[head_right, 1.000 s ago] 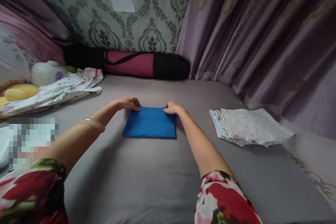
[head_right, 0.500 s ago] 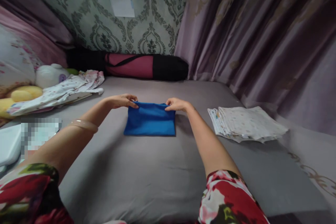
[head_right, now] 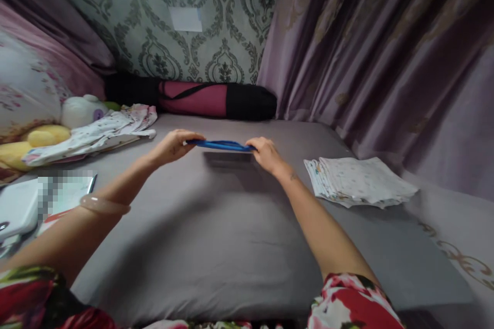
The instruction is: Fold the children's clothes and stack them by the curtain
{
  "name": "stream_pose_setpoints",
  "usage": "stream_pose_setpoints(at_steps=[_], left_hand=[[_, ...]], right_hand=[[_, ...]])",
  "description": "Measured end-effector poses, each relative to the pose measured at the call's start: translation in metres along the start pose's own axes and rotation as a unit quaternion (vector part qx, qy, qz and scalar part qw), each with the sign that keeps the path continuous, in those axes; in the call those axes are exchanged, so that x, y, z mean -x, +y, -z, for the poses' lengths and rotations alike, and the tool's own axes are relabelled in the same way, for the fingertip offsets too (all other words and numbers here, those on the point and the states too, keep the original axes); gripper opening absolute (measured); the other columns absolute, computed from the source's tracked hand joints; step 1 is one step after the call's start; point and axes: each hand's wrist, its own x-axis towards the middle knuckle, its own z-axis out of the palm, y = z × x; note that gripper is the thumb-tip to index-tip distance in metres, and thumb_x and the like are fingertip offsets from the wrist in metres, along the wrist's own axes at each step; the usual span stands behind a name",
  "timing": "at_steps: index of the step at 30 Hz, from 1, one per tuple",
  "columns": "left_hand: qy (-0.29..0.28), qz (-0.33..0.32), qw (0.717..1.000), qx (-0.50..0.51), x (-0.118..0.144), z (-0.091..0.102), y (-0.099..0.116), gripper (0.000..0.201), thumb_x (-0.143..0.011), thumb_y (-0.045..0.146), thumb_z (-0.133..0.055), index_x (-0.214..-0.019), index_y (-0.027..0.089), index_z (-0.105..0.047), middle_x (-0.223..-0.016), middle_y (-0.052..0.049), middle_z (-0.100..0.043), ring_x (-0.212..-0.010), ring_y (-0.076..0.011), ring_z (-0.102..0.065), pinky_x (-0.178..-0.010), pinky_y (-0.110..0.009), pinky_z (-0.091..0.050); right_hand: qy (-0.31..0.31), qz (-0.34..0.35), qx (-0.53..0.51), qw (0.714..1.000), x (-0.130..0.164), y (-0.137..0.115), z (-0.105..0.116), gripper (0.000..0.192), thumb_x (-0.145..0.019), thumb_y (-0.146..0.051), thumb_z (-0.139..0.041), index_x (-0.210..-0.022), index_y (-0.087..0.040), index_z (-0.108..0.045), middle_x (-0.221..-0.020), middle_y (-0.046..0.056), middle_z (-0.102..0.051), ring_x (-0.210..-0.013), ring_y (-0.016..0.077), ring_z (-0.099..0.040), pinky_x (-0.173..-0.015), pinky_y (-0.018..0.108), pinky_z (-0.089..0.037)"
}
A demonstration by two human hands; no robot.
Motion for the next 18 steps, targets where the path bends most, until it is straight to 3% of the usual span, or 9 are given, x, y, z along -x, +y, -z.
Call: stream_pose_setpoints(at_steps=[5, 9, 12, 14, 18], left_hand=[[-0.069, -0.054, 0.995, -0.046, 0.068, -0.046, 0.002, 0.037, -0.091, 0.019, -0.039, -0.116, 0.023, -0.065, -0.12, -0.006, -0.07, -0.113, -0.0199, -0.063, -0.104, -0.041, -0.042], [-0.109, -0.048, 0.991, -0.068, 0.097, -0.056, 0.005, 0.045, -0.089, 0.012, -0.036, -0.125, 0.023, -0.061, -0.136, -0.006, -0.06, -0.127, -0.0191, -0.054, -0.112, -0.045, -0.035], [-0.117, -0.04, 0.989, -0.076, 0.103, -0.052, 0.005, 0.049, -0.084, 0.009, -0.037, -0.124, 0.023, -0.061, -0.137, -0.006, -0.059, -0.13, -0.019, -0.051, -0.114, -0.046, -0.032], [-0.114, -0.028, 0.991, -0.071, 0.101, -0.05, 0.005, 0.046, -0.082, 0.009, -0.038, -0.117, 0.022, -0.065, -0.133, -0.006, -0.062, -0.127, -0.019, -0.054, -0.113, -0.046, -0.034], [-0.06, 0.034, 0.996, -0.06, 0.081, -0.054, 0.014, 0.04, -0.084, 0.013, -0.037, -0.11, 0.021, -0.066, -0.125, -0.007, -0.066, -0.121, -0.0193, -0.059, -0.11, -0.044, -0.038]], right_hand=[[-0.052, 0.072, 0.062, 0.994, 0.064, -0.005, -0.05, 0.038, -0.087, -0.001, -0.04, -0.105, -0.019, -0.068, -0.109, 0.009, -0.069, -0.104, 0.0204, -0.058, -0.092, 0.036, -0.042], [-0.076, 0.081, 0.056, 0.992, 0.088, -0.008, -0.057, 0.047, -0.084, 0.001, -0.038, -0.117, -0.02, -0.064, -0.121, 0.01, -0.064, -0.114, 0.0207, -0.054, -0.097, 0.038, -0.04], [-0.083, 0.077, 0.048, 0.992, 0.093, -0.007, -0.051, 0.051, -0.078, 0.002, -0.041, -0.119, -0.02, -0.064, -0.125, 0.01, -0.063, -0.117, 0.0217, -0.054, -0.101, 0.041, -0.037], [-0.075, 0.068, 0.038, 0.994, 0.09, -0.008, -0.049, 0.047, -0.077, 0.0, -0.043, -0.11, -0.02, -0.068, -0.12, 0.009, -0.066, -0.113, 0.0215, -0.056, -0.101, 0.042, -0.038], [-0.039, 0.035, 0.012, 0.999, 0.068, -0.016, -0.054, 0.036, -0.08, -0.004, -0.042, -0.091, -0.021, -0.071, -0.11, 0.006, -0.07, -0.107, 0.0189, -0.06, -0.099, 0.038, -0.041]])
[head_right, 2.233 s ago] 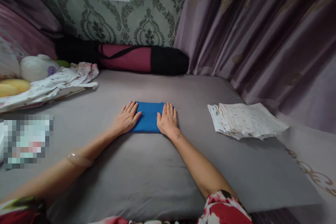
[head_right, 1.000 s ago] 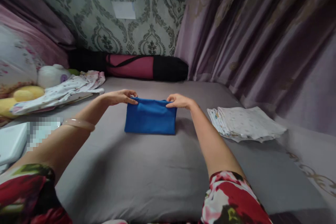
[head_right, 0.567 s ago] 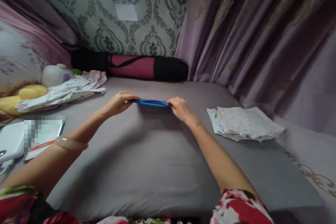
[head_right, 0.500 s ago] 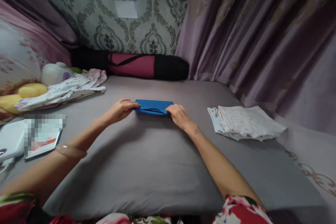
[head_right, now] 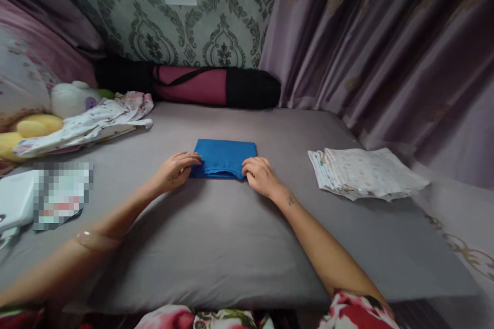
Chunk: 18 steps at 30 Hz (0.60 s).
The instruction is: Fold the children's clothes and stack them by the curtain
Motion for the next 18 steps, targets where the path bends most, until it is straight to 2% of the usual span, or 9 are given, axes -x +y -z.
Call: stream_pose_setpoints(at_steps=[1, 3, 5, 7, 9, 13, 18], left_hand=[[0.018, 0.019, 1.0, 0.0, -0.009, -0.002, 0.005, 0.04, -0.085, 0.014, -0.036, -0.113, 0.02, -0.065, -0.124, -0.007, -0.066, -0.12, -0.0194, -0.059, -0.11, -0.043, -0.039], [0.039, 0.056, 0.998, -0.01, -0.029, -0.01, 0.017, 0.041, -0.09, 0.018, -0.035, -0.122, 0.018, -0.061, -0.127, -0.009, -0.064, -0.124, -0.0203, -0.056, -0.11, -0.041, -0.038], [0.026, 0.088, 0.995, -0.035, -0.048, -0.02, 0.029, 0.043, -0.094, 0.024, -0.034, -0.131, 0.015, -0.055, -0.136, -0.012, -0.058, -0.132, -0.0228, -0.048, -0.113, -0.043, -0.034], [-0.01, 0.116, 0.99, -0.074, -0.061, -0.033, 0.037, 0.049, -0.097, 0.028, -0.032, -0.139, 0.01, -0.047, -0.145, -0.014, -0.048, -0.14, -0.026, -0.038, -0.116, -0.045, -0.027], [-0.043, 0.14, 0.983, -0.112, -0.066, -0.046, 0.039, 0.053, -0.098, 0.032, -0.029, -0.143, 0.008, -0.042, -0.151, -0.015, -0.04, -0.143, -0.0277, -0.03, -0.118, -0.047, -0.021], [-0.067, 0.155, 0.975, -0.145, -0.061, -0.063, 0.035, 0.058, -0.099, 0.042, -0.026, -0.147, 0.011, -0.039, -0.155, -0.014, -0.033, -0.146, -0.0291, -0.024, -0.118, -0.05, -0.017], [-0.087, 0.15, 0.979, -0.112, -0.06, -0.058, 0.03, 0.06, -0.098, 0.042, -0.03, -0.147, 0.01, -0.038, -0.156, -0.018, -0.03, -0.145, -0.0334, -0.023, -0.116, -0.055, -0.018]], right_hand=[[0.011, -0.014, 0.004, 1.0, -0.009, -0.003, -0.003, 0.036, -0.083, -0.006, -0.04, -0.095, -0.021, -0.071, -0.114, 0.006, -0.069, -0.11, 0.0186, -0.059, -0.1, 0.038, -0.04], [0.022, -0.051, 0.031, 0.998, -0.03, -0.011, -0.01, 0.04, -0.09, -0.012, -0.037, -0.115, -0.019, -0.067, -0.131, 0.008, -0.061, -0.125, 0.0198, -0.051, -0.108, 0.039, -0.034], [0.006, -0.091, 0.07, 0.993, -0.048, -0.018, -0.019, 0.046, -0.095, -0.02, -0.032, -0.135, -0.016, -0.054, -0.147, 0.008, -0.047, -0.139, 0.0227, -0.036, -0.115, 0.045, -0.024], [-0.027, -0.12, 0.107, 0.987, -0.06, -0.024, -0.029, 0.051, -0.097, -0.026, -0.031, -0.146, -0.016, -0.041, -0.155, 0.008, -0.034, -0.145, 0.0262, -0.023, -0.118, 0.052, -0.015], [-0.061, -0.14, 0.127, 0.98, -0.066, -0.028, -0.039, 0.054, -0.097, -0.03, -0.031, -0.149, -0.016, -0.036, -0.158, 0.008, -0.028, -0.147, 0.029, -0.017, -0.117, 0.056, -0.012], [-0.106, -0.165, 0.131, 0.972, -0.063, -0.03, -0.051, 0.055, -0.098, -0.035, -0.03, -0.15, -0.019, -0.034, -0.159, 0.008, -0.024, -0.146, 0.0321, -0.019, -0.115, 0.061, -0.014], [-0.125, -0.176, 0.117, 0.969, -0.064, -0.028, -0.048, 0.056, -0.097, -0.036, -0.03, -0.151, -0.02, -0.032, -0.16, 0.008, -0.021, -0.146, 0.033, -0.017, -0.114, 0.063, -0.012]])
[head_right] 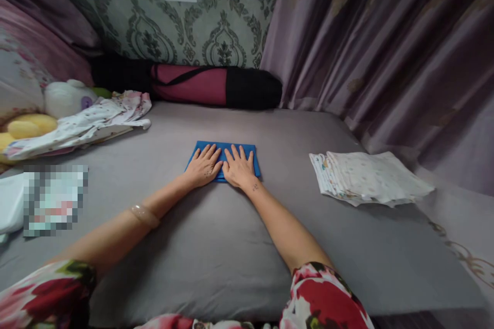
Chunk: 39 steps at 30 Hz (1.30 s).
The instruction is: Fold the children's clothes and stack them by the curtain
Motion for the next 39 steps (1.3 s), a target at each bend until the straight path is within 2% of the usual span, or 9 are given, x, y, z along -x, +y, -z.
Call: stream_pose_setpoints(at_steps=[3, 8, 11, 15, 21, 26, 29, 34, 39], left_hand=[[-0.02, -0.012, 0.999, 0.042, -0.008, 0.005, -0.005, 0.06, -0.095, 0.046, -0.035, -0.145, 0.011, -0.041, -0.154, -0.019, -0.033, -0.144, -0.0366, -0.027, -0.114, -0.059, -0.021], [0.07, 0.014, 0.995, 0.064, -0.018, -0.004, -0.015, 0.062, -0.097, 0.05, -0.031, -0.144, 0.012, -0.04, -0.153, -0.018, -0.036, -0.144, -0.0345, -0.027, -0.116, -0.055, -0.018], [0.051, 0.036, 0.996, 0.058, -0.019, -0.011, -0.016, 0.067, -0.096, 0.053, -0.031, -0.146, 0.009, -0.038, -0.153, -0.02, -0.035, -0.143, -0.0342, -0.028, -0.117, -0.053, -0.02], [0.012, 0.03, 0.998, 0.044, -0.015, -0.004, -0.02, 0.072, -0.096, 0.056, -0.03, -0.147, 0.004, -0.035, -0.155, -0.022, -0.03, -0.145, -0.0333, -0.025, -0.118, -0.05, -0.018], [-0.011, 0.01, 0.997, 0.077, 0.007, 0.005, -0.047, 0.079, -0.095, 0.062, -0.027, -0.15, 0.006, -0.029, -0.157, -0.021, -0.025, -0.147, -0.0319, -0.02, -0.117, -0.053, -0.016], [0.044, 0.007, 0.993, 0.105, 0.017, -0.002, -0.058, 0.066, -0.099, 0.054, -0.023, -0.147, 0.011, -0.034, -0.154, -0.016, -0.034, -0.145, -0.0254, -0.026, -0.119, -0.047, -0.019], [0.063, 0.012, 0.992, 0.111, 0.017, -0.005, -0.06, 0.061, -0.099, 0.049, -0.025, -0.145, 0.011, -0.038, -0.153, -0.017, -0.037, -0.144, -0.0252, -0.03, -0.118, -0.046, -0.022], [0.092, 0.01, 0.986, 0.141, 0.014, -0.01, -0.065, 0.054, -0.098, 0.043, -0.032, -0.14, 0.01, -0.043, -0.15, -0.018, -0.041, -0.141, -0.0266, -0.035, -0.117, -0.047, -0.026], [0.17, 0.021, 0.955, 0.242, 0.012, -0.014, -0.075, 0.044, -0.096, 0.031, -0.033, -0.131, 0.012, -0.05, -0.136, -0.017, -0.056, -0.127, -0.0251, -0.052, -0.11, -0.045, -0.039]], right_hand=[[-0.028, 0.008, -0.028, 0.999, -0.006, 0.006, 0.005, 0.056, -0.098, -0.038, -0.027, -0.151, -0.02, -0.033, -0.16, 0.009, -0.022, -0.146, 0.0321, -0.018, -0.115, 0.063, -0.01], [0.054, -0.041, -0.012, 0.998, -0.015, 0.019, -0.002, 0.06, -0.098, -0.034, -0.024, -0.149, -0.004, -0.031, -0.158, 0.017, -0.023, -0.148, 0.0272, -0.015, -0.119, 0.049, -0.008], [0.042, -0.067, -0.011, 0.997, -0.018, 0.023, -0.01, 0.064, -0.097, -0.036, -0.025, -0.148, 0.003, -0.029, -0.157, 0.02, -0.024, -0.147, 0.0283, -0.018, -0.119, 0.043, -0.014], [0.024, -0.067, -0.026, 0.997, -0.018, 0.028, -0.011, 0.064, -0.098, -0.036, -0.024, -0.149, 0.003, -0.027, -0.158, 0.02, -0.023, -0.147, 0.0285, -0.019, -0.119, 0.041, -0.014], [0.012, -0.093, -0.023, 0.995, -0.013, 0.042, -0.003, 0.066, -0.099, -0.038, -0.022, -0.149, 0.004, -0.026, -0.157, 0.022, -0.023, -0.147, 0.0301, -0.019, -0.119, 0.043, -0.015], [0.06, -0.031, -0.001, 0.998, -0.021, 0.016, 0.004, 0.062, -0.099, -0.038, -0.023, -0.15, -0.003, -0.028, -0.159, 0.018, -0.021, -0.148, 0.0286, -0.014, -0.119, 0.05, -0.006], [0.04, 0.019, -0.013, 0.999, -0.025, -0.003, -0.001, 0.059, -0.1, -0.04, -0.023, -0.152, -0.012, -0.029, -0.16, 0.013, -0.022, -0.148, 0.027, -0.014, -0.119, 0.05, -0.01], [0.01, 0.023, -0.011, 1.0, -0.026, -0.007, -0.011, 0.059, -0.1, -0.042, -0.024, -0.153, -0.014, -0.028, -0.158, 0.011, -0.027, -0.147, 0.0259, -0.016, -0.119, 0.047, -0.012], [-0.006, 0.014, -0.02, 1.0, -0.029, -0.016, -0.003, 0.059, -0.101, -0.041, -0.024, -0.152, -0.013, -0.029, -0.159, 0.014, -0.025, -0.147, 0.0279, -0.016, -0.118, 0.051, -0.012]])
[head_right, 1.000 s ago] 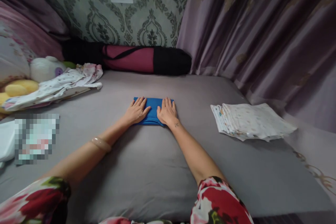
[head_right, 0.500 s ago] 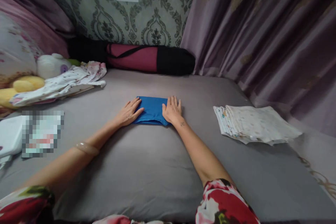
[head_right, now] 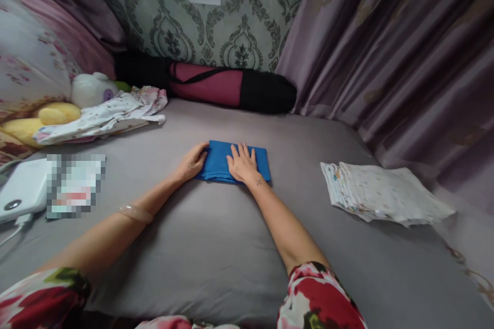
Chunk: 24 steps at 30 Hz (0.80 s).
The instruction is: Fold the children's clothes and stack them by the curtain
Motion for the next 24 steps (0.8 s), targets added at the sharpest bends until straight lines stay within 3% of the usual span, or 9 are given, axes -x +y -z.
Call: stream_pose_setpoints(at_steps=[6, 11, 16, 20, 22, 24], left_hand=[[0.06, 0.054, 0.996, 0.044, -0.001, 0.003, -0.008, 0.041, -0.093, 0.019, -0.03, -0.126, 0.015, -0.053, -0.128, -0.013, -0.062, -0.117, -0.0207, -0.059, -0.105, -0.042, -0.044], [0.062, 0.051, 0.995, 0.054, -0.001, 0.004, -0.008, 0.041, -0.092, 0.018, -0.029, -0.124, 0.016, -0.055, -0.126, -0.012, -0.063, -0.118, -0.0196, -0.058, -0.105, -0.042, -0.044], [0.082, 0.054, 0.994, 0.039, 0.0, 0.006, -0.003, 0.034, -0.093, 0.025, -0.035, -0.115, 0.016, -0.058, -0.114, -0.012, -0.066, -0.105, -0.0203, -0.062, -0.096, -0.04, -0.049], [0.094, 0.065, 0.993, -0.022, 0.0, 0.012, 0.003, 0.033, -0.091, 0.037, -0.04, -0.101, 0.017, -0.063, -0.092, -0.01, -0.067, -0.085, -0.0208, -0.063, -0.084, -0.037, -0.051], [0.08, 0.079, 0.992, -0.049, -0.001, 0.016, 0.007, 0.035, -0.09, 0.042, -0.039, -0.092, 0.018, -0.064, -0.085, -0.009, -0.068, -0.08, -0.0208, -0.062, -0.079, -0.035, -0.051], [0.044, 0.111, 0.989, -0.085, -0.003, 0.02, 0.011, 0.039, -0.09, 0.047, -0.039, -0.079, 0.019, -0.064, -0.078, -0.009, -0.068, -0.076, -0.0222, -0.063, -0.072, -0.033, -0.05]], right_hand=[[0.049, 0.046, -0.024, 0.997, -0.009, -0.041, -0.012, 0.058, -0.101, -0.041, -0.023, -0.151, -0.013, -0.031, -0.159, 0.011, -0.023, -0.148, 0.0248, -0.015, -0.119, 0.049, -0.009], [0.033, 0.035, -0.029, 0.998, -0.011, -0.048, -0.022, 0.056, -0.101, -0.041, -0.022, -0.15, -0.016, -0.034, -0.159, 0.01, -0.024, -0.147, 0.0238, -0.017, -0.119, 0.049, -0.009], [0.02, 0.04, -0.053, 0.998, -0.006, -0.054, -0.01, 0.057, -0.1, -0.041, -0.028, -0.15, -0.014, -0.034, -0.159, 0.014, -0.024, -0.147, 0.0279, -0.017, -0.118, 0.052, -0.012], [0.106, 0.014, -0.065, 0.992, 0.01, -0.028, 0.01, 0.051, -0.098, -0.035, -0.037, -0.144, -0.015, -0.043, -0.15, 0.012, -0.043, -0.139, 0.0249, -0.035, -0.116, 0.043, -0.024], [0.142, -0.058, -0.062, 0.986, 0.021, 0.003, 0.021, 0.046, -0.096, -0.029, -0.038, -0.138, -0.012, -0.05, -0.138, 0.014, -0.056, -0.128, 0.0244, -0.049, -0.109, 0.037, -0.035], [0.139, -0.157, -0.054, 0.976, 0.033, 0.035, 0.031, 0.042, -0.097, -0.026, -0.036, -0.129, -0.01, -0.058, -0.125, 0.017, -0.064, -0.117, 0.0255, -0.059, -0.1, 0.035, -0.042]])
